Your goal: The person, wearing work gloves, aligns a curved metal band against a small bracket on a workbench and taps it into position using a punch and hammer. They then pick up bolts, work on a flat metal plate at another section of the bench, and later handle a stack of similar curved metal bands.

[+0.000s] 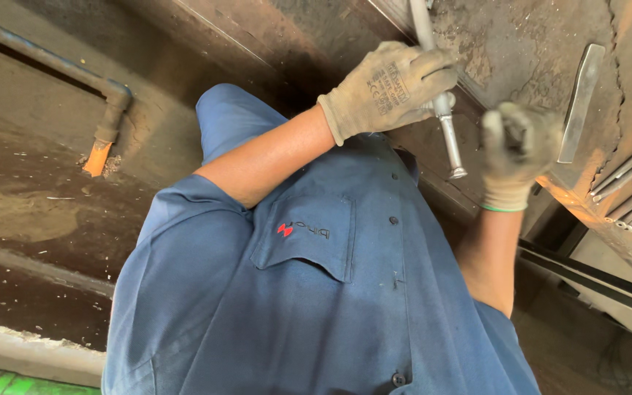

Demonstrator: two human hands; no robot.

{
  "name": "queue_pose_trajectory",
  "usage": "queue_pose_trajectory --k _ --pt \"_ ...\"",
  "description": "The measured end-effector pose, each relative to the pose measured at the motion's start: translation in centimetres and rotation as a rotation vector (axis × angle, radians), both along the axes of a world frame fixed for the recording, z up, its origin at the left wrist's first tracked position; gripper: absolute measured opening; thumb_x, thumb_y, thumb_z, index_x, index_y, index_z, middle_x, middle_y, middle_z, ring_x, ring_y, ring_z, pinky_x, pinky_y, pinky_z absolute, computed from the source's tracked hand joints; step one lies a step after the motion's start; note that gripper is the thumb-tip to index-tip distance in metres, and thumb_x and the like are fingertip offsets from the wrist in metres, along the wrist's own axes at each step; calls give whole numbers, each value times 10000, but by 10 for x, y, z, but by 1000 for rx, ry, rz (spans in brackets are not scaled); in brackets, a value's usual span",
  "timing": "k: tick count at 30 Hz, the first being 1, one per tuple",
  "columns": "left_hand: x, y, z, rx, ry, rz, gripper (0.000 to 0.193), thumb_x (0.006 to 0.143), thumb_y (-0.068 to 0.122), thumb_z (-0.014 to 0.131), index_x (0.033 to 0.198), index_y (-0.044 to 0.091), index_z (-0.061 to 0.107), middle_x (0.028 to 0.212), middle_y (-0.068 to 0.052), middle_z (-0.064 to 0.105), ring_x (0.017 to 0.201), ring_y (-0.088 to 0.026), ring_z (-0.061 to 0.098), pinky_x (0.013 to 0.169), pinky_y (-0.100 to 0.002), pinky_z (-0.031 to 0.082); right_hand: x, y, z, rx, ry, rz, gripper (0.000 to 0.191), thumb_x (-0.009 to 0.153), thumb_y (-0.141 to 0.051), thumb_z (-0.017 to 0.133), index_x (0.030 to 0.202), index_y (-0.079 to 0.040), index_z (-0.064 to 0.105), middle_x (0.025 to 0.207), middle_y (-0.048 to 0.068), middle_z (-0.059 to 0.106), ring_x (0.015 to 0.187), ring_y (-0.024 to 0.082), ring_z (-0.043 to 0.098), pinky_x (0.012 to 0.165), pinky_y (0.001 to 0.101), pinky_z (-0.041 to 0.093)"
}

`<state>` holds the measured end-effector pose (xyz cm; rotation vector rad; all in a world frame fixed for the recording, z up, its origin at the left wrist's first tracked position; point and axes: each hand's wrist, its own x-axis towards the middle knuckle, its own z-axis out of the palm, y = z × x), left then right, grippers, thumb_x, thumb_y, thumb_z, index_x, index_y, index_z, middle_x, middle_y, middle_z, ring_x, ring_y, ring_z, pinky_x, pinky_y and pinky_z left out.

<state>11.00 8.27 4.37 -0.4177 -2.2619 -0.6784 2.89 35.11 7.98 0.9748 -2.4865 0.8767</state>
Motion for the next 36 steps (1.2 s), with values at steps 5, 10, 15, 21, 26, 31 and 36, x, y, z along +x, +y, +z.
queue_pose_trajectory --k 5,10,15,21,26,31,36 --pt "0 -9 7 -51 118 68 354 922 288 712 1241 146 651 1242 -14 657 1022 -188 617 888 -391 442 -25 42 10 311 110 -224 207 955 -153 843 1112 -72 735 1071 151 617 1012 369 563 913 518 454" --pt "-8 -13 13 -166 224 152 284 889 326 702 1118 171 636 1098 -7 642 1106 -221 601 995 -426 466 -45 81 -5 313 48 -332 240 927 -162 826 1106 -33 730 1146 217 593 1052 414 562 942 536 432" --pt "-21 3 14 -149 152 -63 419 997 222 626 1411 183 572 1169 -13 608 1206 -242 563 1091 -428 424 -91 137 -25 367 -6 -433 295 884 -223 814 1079 -21 725 1114 166 682 1052 372 619 980 498 463" --pt "-40 26 20 -114 59 -210 554 937 421 725 1414 172 593 1181 -63 604 1167 -285 545 1023 -491 405 -115 170 -42 421 -27 -499 373 808 -246 886 1033 1 720 1063 159 706 935 331 670 829 451 523" --pt "-63 48 24 -146 201 -147 503 886 561 733 1212 195 620 1217 -59 589 1189 -280 527 1024 -503 406 -102 156 -51 124 -186 -512 473 826 -163 912 1159 -1 618 1075 97 734 952 205 684 879 355 553" --pt "-100 60 7 -284 131 -169 215 976 292 655 1163 201 605 1259 -41 559 1274 -278 505 1070 -502 393 -92 146 -67 72 9 -320 366 916 -16 795 1224 37 604 1140 124 704 1034 193 648 939 346 547" --pt "-114 79 -15 -352 251 -44 276 1023 353 636 1276 277 554 1225 -24 524 1245 -270 468 1117 -517 333 -100 151 -78 -256 -178 -251 281 1010 -30 761 1255 17 631 1188 75 693 1078 178 658 971 331 580"
